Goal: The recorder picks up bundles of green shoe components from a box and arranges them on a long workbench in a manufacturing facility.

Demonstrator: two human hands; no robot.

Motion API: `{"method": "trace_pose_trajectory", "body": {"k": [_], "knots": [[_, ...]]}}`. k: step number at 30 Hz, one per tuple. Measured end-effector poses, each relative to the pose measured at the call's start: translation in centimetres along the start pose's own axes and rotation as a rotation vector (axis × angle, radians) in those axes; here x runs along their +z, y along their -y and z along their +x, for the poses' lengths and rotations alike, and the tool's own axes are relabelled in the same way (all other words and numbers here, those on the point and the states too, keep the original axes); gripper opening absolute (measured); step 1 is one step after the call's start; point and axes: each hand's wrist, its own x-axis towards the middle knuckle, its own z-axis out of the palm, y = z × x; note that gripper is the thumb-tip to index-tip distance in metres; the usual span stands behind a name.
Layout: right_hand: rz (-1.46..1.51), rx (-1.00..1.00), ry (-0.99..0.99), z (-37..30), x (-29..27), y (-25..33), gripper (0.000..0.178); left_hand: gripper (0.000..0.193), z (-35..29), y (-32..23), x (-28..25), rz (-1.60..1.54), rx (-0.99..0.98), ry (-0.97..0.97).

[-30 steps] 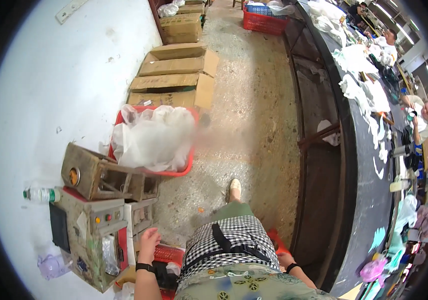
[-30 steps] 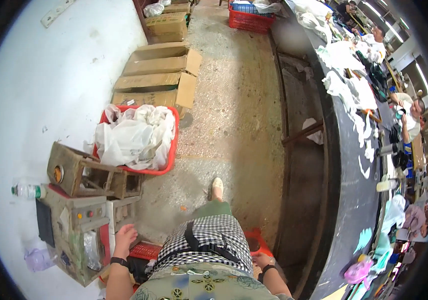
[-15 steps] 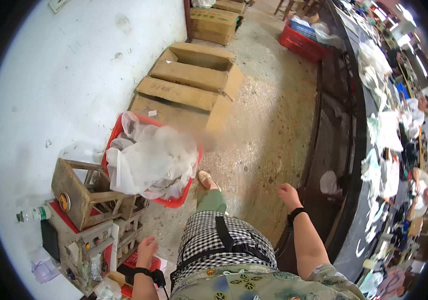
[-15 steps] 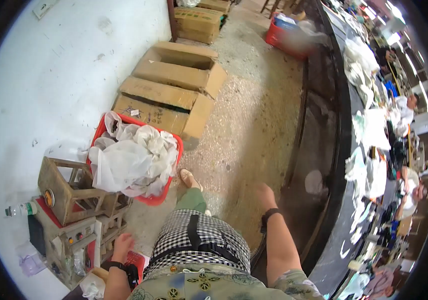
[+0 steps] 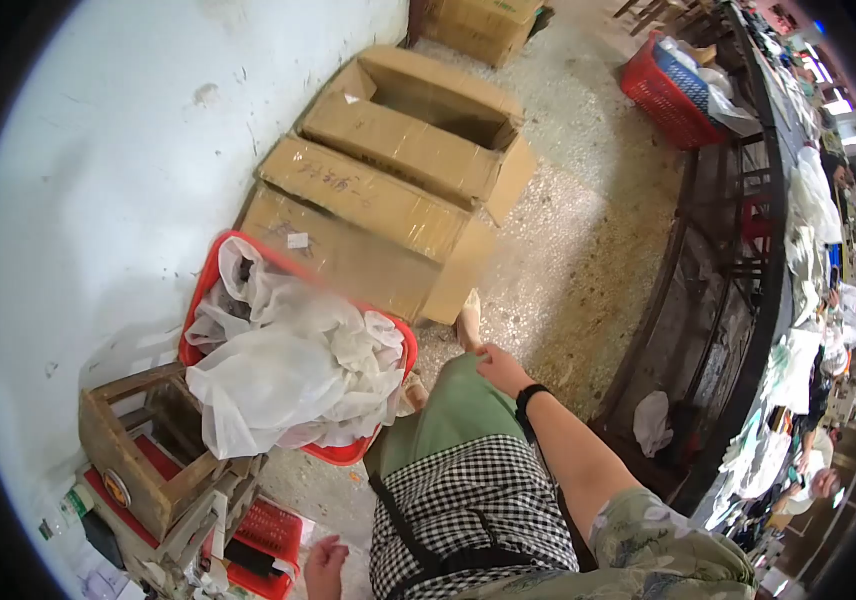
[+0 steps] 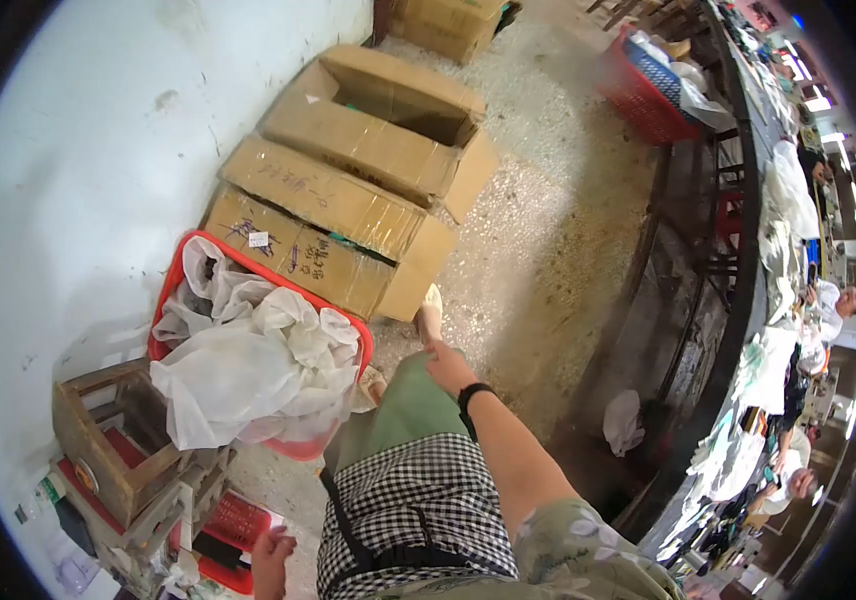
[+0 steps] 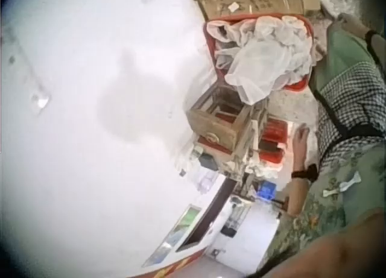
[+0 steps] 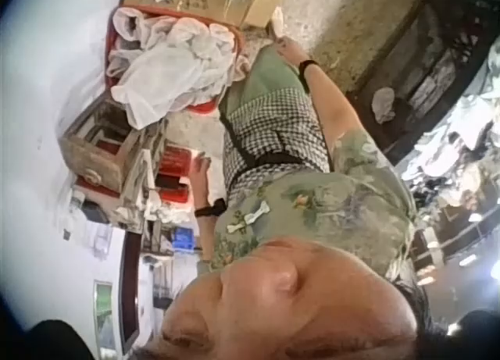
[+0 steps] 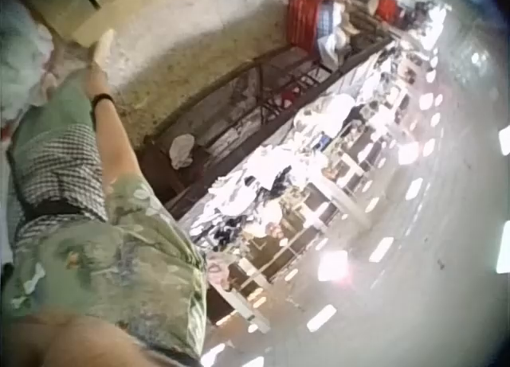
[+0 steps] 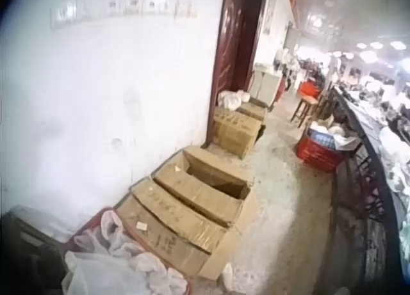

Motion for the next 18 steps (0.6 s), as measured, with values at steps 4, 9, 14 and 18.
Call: {"method": "trace_pose_trajectory", "body": {"k": [4, 9, 14, 18], "knots": [[-0.260, -0.043, -0.090, 10.0, 1.2, 2.2, 0.045, 0.033, 0.4, -7.5, 4.1, 0.113, -0.185, 0.059], [-0.439, -0.172, 0.031, 18.5, 2.5, 5.6, 0.059, 0.029, 5.3, -6.2, 7.5, -0.023, -0.116, 0.053], [-0.619, 0.046, 0.306, 23.4, -2.0, 9.7, 0.066, 0.037, 12.0, -13.9, 12.4, 0.200, -0.035, 0.125], [-0.581, -0.370, 0.160, 22.5, -5.1, 8.8, 0.061, 0.025, 16.3, -20.8, 17.0, 0.080, -0.103, 0.037]]}}
